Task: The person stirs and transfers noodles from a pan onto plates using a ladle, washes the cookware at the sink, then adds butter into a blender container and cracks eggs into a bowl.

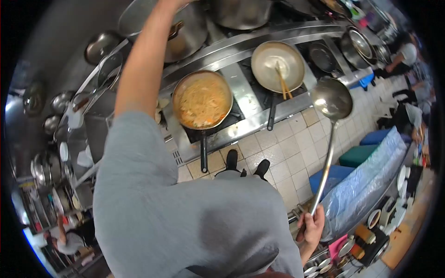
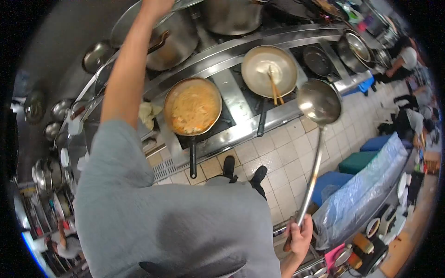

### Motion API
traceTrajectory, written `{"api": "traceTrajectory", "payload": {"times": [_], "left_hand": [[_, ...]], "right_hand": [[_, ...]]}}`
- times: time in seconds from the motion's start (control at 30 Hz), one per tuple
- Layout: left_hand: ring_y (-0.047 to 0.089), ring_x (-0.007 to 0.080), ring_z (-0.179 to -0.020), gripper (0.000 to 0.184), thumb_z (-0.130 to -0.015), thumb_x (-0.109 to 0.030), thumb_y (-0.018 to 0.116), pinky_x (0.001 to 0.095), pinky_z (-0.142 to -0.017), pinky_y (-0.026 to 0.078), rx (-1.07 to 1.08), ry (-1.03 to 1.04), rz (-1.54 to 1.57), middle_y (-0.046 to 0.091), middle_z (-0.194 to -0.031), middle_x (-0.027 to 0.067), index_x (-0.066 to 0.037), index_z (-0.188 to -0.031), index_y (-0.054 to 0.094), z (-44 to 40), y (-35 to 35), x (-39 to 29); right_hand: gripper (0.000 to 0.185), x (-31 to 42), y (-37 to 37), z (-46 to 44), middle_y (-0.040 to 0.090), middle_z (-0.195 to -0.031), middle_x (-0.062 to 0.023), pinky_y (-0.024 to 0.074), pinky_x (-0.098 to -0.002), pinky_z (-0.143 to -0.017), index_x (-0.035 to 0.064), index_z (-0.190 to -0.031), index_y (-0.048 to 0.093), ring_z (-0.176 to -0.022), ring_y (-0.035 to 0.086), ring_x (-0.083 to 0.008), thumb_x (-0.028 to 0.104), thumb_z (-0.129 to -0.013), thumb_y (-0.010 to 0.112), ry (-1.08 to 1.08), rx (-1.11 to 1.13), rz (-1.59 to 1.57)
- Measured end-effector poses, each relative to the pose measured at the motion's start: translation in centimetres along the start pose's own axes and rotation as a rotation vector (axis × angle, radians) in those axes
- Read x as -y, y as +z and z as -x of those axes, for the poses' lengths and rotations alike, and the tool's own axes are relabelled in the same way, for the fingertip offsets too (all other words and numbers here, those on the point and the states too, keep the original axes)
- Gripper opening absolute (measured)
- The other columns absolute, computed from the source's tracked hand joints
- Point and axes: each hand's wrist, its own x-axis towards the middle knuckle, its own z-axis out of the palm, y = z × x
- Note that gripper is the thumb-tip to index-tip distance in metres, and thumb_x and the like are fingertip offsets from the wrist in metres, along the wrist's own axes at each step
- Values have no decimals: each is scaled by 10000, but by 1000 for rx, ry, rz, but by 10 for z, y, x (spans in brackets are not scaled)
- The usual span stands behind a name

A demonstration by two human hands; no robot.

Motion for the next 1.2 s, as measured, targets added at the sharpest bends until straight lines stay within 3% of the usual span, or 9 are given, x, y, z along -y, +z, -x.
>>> {"api": "traceTrajectory", "payload": {"times": [0.03, 0.1, 0.17, 0.27, 0.33, 0.5, 0.73, 0.97, 1.2], "left_hand": [[663, 393, -1080, 341, -1014, -336, 577, 453, -905, 486, 64, -161, -35, 719, -1107, 194, -37, -1042, 739, 48, -31, -14], [585, 326, -749, 157, -955, -161, 680, 446, -743, 472, -192, -119, 11, 645, -821, 134, -19, -887, 673, 160, -95, -76], [518, 256, -695, 244, -925, -160, 705, 409, -668, 420, -39, -823, 59, 565, -732, 104, -28, -781, 559, 320, -119, -120], [597, 181, -684, 337, -1005, -304, 672, 363, -564, 464, 646, -1652, 598, 705, -876, 110, 3, -886, 600, 490, -133, -207], [539, 146, -581, 251, -987, -238, 670, 339, -516, 485, 471, -2068, 1012, 658, -908, 83, -54, -1132, 583, 462, -140, -255], [527, 154, -543, 254, -998, -223, 667, 314, -472, 466, 171, -2026, 1525, 643, -909, 102, -51, -1159, 570, 509, -93, -259], [467, 115, -468, 172, -1016, -217, 634, 302, -388, 375, 4, -1921, 1470, 481, -668, 4, -108, -987, 504, 464, -89, -313], [443, 116, -408, 216, -1021, -191, 620, 316, -361, 367, 334, -1808, 1257, 472, -626, 10, -94, -929, 450, 468, -170, -390], [452, 120, -402, 165, -1011, -106, 607, 320, -362, 407, 503, -1612, 1321, 461, -586, 6, -63, -989, 449, 438, -208, -411]], "right_hand": [[284, 6, 9, -16, 557, -702, -23, 389, -221, -424, -1, -1274, 534, -487, 506, -96, 75, -1002, 549, 87, 60, 68], [372, 24, 46, -67, 563, -719, -26, 398, -231, -440, -9, -1341, 525, -493, 500, -100, 42, -975, 559, 174, 185, 185], [398, 34, 87, -122, 602, -779, -61, 430, -275, -488, -12, -1350, 539, -546, 524, -117, 38, -959, 596, 134, 341, 332], [399, 9, 133, -209, 682, -880, -220, 527, -410, -645, -31, -1330, 558, -703, 678, -280, 106, -963, 639, -325, 579, 635], [426, -13, 174, -261, 685, -973, -301, 543, -489, -780, -7, -1359, 541, -884, 715, -423, 161, -978, 626, -608, 643, 736], [453, 9, 209, -269, 704, -1000, -287, 550, -544, -832, 44, -1419, 507, -928, 688, -474, 161, -986, 575, -602, 735, 1378], [430, -6, 110, -273, 695, -995, -301, 545, -564, -822, 29, -1368, 501, -919, 683, -482, 116, -959, 604, -749, 700, 1244], [429, -33, 63, -182, 683, -985, -322, 535, -559, -805, -13, -1374, 504, -931, 669, -504, 154, -991, 600, -584, 500, 883], [408, -34, 31, -108, 675, -961, -332, 533, -565, -773, 1, -1376, 487, -912, 662, -520, 149, -1009, 585, -647, 231, 1008]]}}
